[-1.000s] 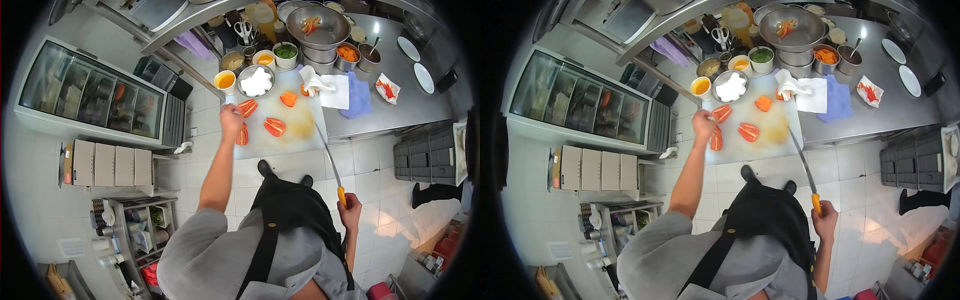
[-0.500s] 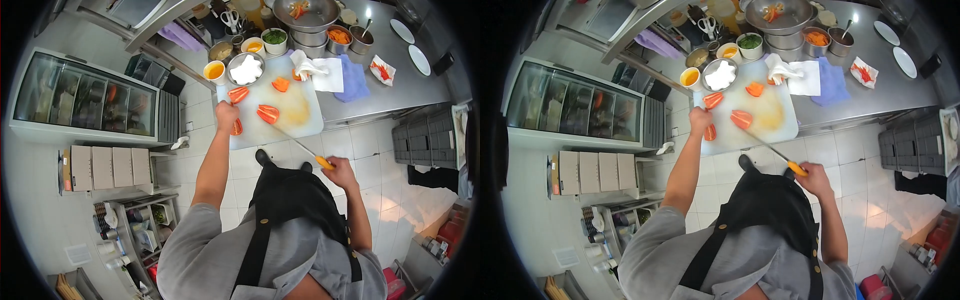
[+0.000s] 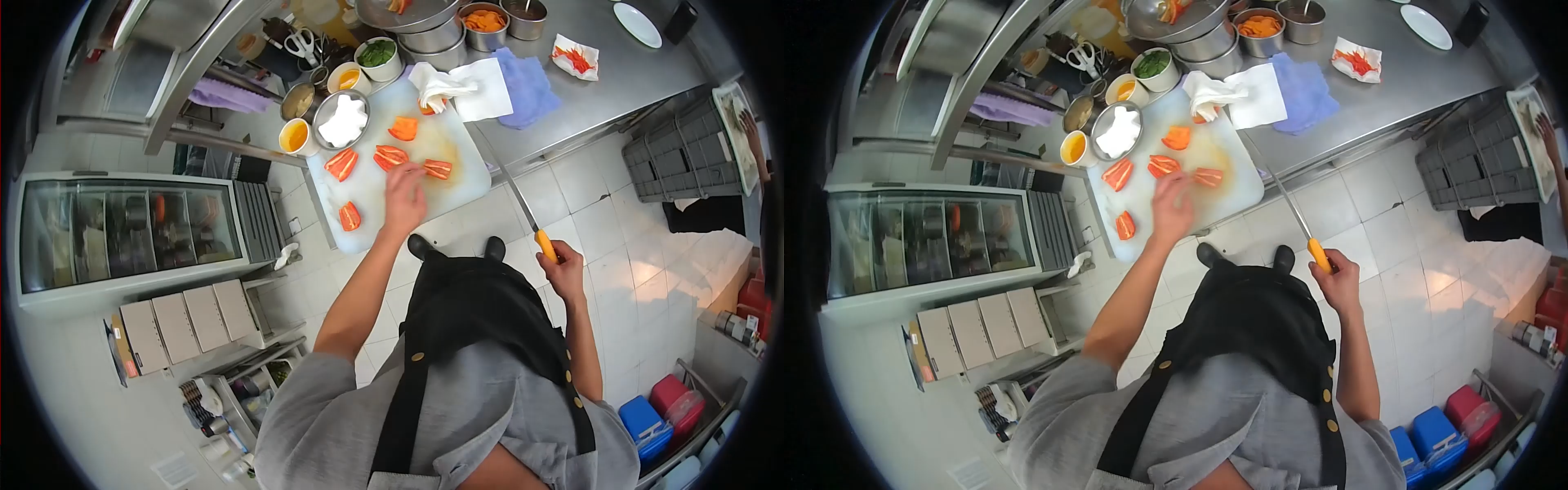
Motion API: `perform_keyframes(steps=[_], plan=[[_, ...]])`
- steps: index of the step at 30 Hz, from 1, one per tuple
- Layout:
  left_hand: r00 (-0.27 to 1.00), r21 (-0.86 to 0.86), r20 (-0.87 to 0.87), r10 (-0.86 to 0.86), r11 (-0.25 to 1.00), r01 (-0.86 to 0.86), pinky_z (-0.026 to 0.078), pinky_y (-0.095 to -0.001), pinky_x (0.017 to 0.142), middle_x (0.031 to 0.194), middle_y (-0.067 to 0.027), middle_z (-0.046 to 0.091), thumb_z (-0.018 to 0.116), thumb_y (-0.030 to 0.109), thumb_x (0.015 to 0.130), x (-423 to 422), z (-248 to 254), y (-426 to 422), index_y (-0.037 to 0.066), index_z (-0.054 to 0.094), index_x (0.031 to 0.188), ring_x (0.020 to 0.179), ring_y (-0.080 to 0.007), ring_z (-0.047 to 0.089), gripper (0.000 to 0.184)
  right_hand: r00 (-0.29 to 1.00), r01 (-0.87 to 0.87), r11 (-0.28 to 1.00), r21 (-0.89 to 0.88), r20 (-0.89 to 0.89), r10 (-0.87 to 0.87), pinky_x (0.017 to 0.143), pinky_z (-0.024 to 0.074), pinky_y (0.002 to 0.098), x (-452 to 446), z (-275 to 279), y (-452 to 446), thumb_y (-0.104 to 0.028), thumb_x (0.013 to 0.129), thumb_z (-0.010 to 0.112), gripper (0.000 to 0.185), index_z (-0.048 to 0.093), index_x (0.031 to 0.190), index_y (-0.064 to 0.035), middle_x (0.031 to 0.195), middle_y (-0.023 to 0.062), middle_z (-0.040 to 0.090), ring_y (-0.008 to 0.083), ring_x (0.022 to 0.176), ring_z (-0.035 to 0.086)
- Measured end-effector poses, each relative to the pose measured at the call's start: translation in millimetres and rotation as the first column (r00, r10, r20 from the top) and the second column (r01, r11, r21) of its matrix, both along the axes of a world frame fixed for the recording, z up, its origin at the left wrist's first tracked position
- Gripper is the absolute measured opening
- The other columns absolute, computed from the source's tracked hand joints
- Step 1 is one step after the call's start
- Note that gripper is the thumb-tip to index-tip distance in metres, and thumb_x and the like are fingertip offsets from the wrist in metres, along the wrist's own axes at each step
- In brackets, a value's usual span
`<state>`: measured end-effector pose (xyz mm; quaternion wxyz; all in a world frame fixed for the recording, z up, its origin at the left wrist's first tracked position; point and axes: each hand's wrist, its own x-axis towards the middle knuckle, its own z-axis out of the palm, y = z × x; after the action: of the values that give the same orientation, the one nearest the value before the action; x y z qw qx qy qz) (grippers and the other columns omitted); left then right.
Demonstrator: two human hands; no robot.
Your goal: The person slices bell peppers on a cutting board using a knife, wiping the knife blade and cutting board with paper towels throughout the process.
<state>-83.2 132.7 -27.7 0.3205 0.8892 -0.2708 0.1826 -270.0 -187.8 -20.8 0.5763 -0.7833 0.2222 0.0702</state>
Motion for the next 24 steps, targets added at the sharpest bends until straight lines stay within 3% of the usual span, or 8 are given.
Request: perform_keyframes(steps=[2,6,8,14,18,20,21,24], plan=[[0.964,-0.226,-0.198,0.175,0.949,-0.219,0.049,-0.0401,0.090,0.106,-0.0124,0.064,0.067,-0.001,0.081,3,5,12,0.003,0.070,0.099,0.105,-0.0308,0.059,0.019,0.999,0.034,0.998,0.057,-0.028,-0.033,0.057,0.0433,0.0262,-5,-3,4,-0.010,0.082,0.076,0.026,0.068,0.104,0.0032,0.070,0.0027,0.060,0.0084,0.061,0.052],[0.957,-0.148,-0.212,0.199,0.961,-0.233,0.051,-0.0387,0.086,0.097,-0.0125,0.065,0.068,0.002,0.084,21,0,-9,0.004,0.073,0.099,0.098,-0.0298,0.061,0.015,0.998,0.057,0.993,0.100,-0.020,-0.055,0.059,0.0449,0.0260,-13,-12,16,-0.010,0.082,0.076,0.027,0.068,0.104,0.0032,0.071,0.0023,0.061,0.0083,0.064,0.053],[0.955,0.014,-0.285,0.084,0.996,-0.083,0.050,-0.0392,0.087,0.102,-0.0119,0.062,0.068,0.001,0.084,24,-10,-17,0.003,0.072,0.104,0.099,-0.0300,0.058,0.021,1.000,0.015,0.997,0.077,-0.009,-0.015,0.061,0.0460,0.0260,-11,-7,20,-0.009,0.081,0.076,0.027,0.069,0.104,0.0027,0.073,0.0033,0.063,0.0087,0.065,0.054],[0.997,0.048,-0.056,0.061,0.997,-0.058,0.046,-0.0382,0.090,0.115,-0.0107,0.056,0.068,0.000,0.082,9,-35,-15,0.002,0.070,0.112,0.104,-0.0296,0.051,0.031,0.998,-0.030,0.999,0.039,0.062,0.028,0.061,0.0462,0.0268,-7,-8,26,-0.010,0.081,0.077,0.027,0.068,0.103,0.0035,0.073,0.0064,0.063,0.0108,0.065,0.055],[0.994,0.034,-0.065,0.090,0.996,-0.088,0.046,-0.0396,0.090,0.111,-0.0108,0.057,0.067,-0.002,0.082,8,-33,-18,0.002,0.071,0.112,0.102,-0.0290,0.053,0.031,0.996,-0.037,0.999,0.030,0.084,0.034,0.061,0.0467,0.0276,-7,-12,27,-0.010,0.081,0.077,0.027,0.068,0.103,0.0037,0.072,0.0076,0.063,0.0119,0.064,0.055],[0.950,-0.127,-0.298,0.090,0.983,-0.133,0.047,-0.0387,0.091,0.109,-0.0113,0.060,0.065,-0.004,0.084,12,-33,-14,0.002,0.072,0.110,0.103,-0.0286,0.056,0.028,0.996,-0.050,0.999,0.011,0.079,0.048,0.062,0.0470,0.0282,-8,-14,27,-0.011,0.081,0.077,0.027,0.069,0.102,0.0034,0.072,0.0087,0.063,0.0126,0.064,0.056],[0.951,-0.125,-0.297,0.088,0.984,-0.130,0.047,-0.0387,0.091,0.109,-0.0113,0.060,0.065,-0.004,0.084,17,-30,-9,0.002,0.072,0.110,0.103,-0.0286,0.056,0.028,0.996,-0.046,0.999,0.013,0.080,0.045,0.062,0.0470,0.0282,-9,-14,27,-0.011,0.081,0.077,0.027,0.069,0.102,0.0034,0.072,0.0087,0.063,0.0126,0.064,0.056],[0.921,-0.416,-0.384,0.060,0.880,-0.231,0.051,-0.0358,0.089,0.111,-0.0127,0.064,0.066,-0.001,0.087,32,2,5,0.001,0.073,0.105,0.101,-0.0292,0.062,0.020,0.997,-0.029,0.999,0.017,0.077,0.027,0.062,0.0471,0.0287,-12,-14,26,-0.011,0.081,0.077,0.026,0.069,0.101,0.0033,0.072,0.0093,0.062,0.0131,0.064,0.056]])
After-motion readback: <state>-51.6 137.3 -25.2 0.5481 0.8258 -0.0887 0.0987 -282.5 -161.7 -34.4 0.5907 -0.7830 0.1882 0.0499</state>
